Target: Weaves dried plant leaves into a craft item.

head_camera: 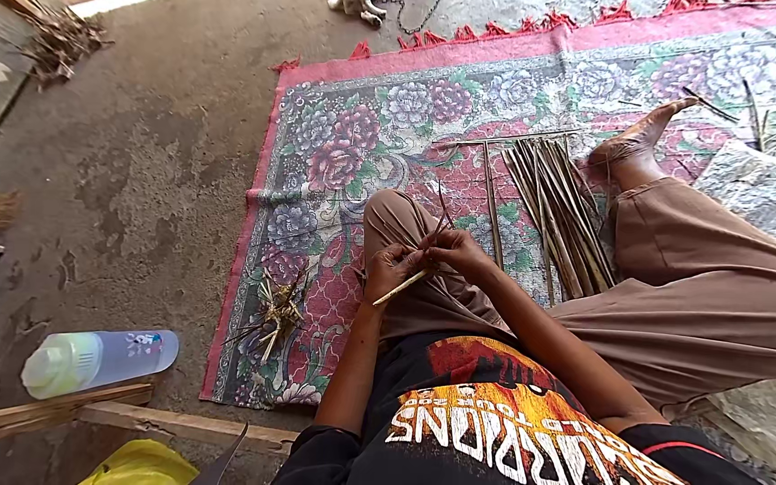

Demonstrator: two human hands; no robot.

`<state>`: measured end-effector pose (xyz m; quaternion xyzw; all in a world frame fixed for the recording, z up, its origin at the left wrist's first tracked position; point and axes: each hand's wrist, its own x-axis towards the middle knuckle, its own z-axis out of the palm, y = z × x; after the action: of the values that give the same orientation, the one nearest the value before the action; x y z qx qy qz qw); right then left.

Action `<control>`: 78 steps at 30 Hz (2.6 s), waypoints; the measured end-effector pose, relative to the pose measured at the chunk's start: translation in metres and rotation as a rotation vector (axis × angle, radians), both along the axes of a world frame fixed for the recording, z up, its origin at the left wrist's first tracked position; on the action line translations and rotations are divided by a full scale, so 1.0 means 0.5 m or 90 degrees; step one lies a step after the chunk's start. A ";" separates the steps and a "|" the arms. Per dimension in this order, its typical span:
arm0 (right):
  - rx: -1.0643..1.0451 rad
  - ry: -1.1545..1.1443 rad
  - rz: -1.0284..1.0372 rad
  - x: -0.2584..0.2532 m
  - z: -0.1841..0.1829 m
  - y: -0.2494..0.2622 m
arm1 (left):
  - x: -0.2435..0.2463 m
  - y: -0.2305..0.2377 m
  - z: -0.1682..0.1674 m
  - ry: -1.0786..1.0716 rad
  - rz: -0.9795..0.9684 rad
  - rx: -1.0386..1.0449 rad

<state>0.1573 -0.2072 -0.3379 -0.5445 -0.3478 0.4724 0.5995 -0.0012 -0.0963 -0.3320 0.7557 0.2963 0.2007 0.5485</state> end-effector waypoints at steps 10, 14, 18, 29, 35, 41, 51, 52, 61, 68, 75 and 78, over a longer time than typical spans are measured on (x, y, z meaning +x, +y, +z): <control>-0.077 0.063 -0.100 -0.011 0.014 0.011 | 0.004 -0.008 -0.006 0.002 0.114 -0.108; -0.200 0.096 -0.128 -0.023 0.023 0.015 | -0.001 -0.003 -0.038 0.091 0.154 0.014; -0.230 0.106 -0.108 -0.013 0.018 0.022 | -0.004 0.004 -0.036 0.109 0.109 -0.012; 0.143 -0.115 -0.211 -0.002 0.044 0.002 | 0.016 -0.021 0.051 -0.101 0.154 0.041; 0.277 -0.284 -0.310 0.001 0.044 0.000 | 0.012 -0.024 0.069 0.055 0.023 0.052; 0.259 -0.227 -0.314 -0.007 0.045 0.003 | 0.026 -0.032 0.072 -0.042 0.052 -0.162; 0.034 -0.101 -0.254 -0.016 0.082 -0.014 | 0.048 -0.030 0.067 -0.212 0.120 -0.143; -0.001 -0.094 -0.210 -0.012 0.084 -0.013 | 0.048 -0.030 0.068 -0.205 0.114 -0.111; 0.036 0.005 -0.139 -0.001 0.074 -0.009 | 0.044 -0.035 0.074 -0.196 0.041 -0.134; 0.060 -0.387 -0.179 0.007 0.058 -0.010 | 0.035 -0.024 0.067 -0.142 0.086 -0.284; 0.093 -0.398 -0.159 0.003 0.054 -0.006 | 0.030 -0.009 0.082 -0.057 0.037 -0.289; 0.127 -0.235 -0.125 0.003 0.051 -0.004 | 0.031 -0.011 0.078 -0.069 0.032 -0.221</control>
<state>0.1590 -0.2094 -0.3126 -0.5908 -0.4420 0.2677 0.6197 0.0145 -0.1020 -0.2929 0.6300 0.3150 0.2007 0.6809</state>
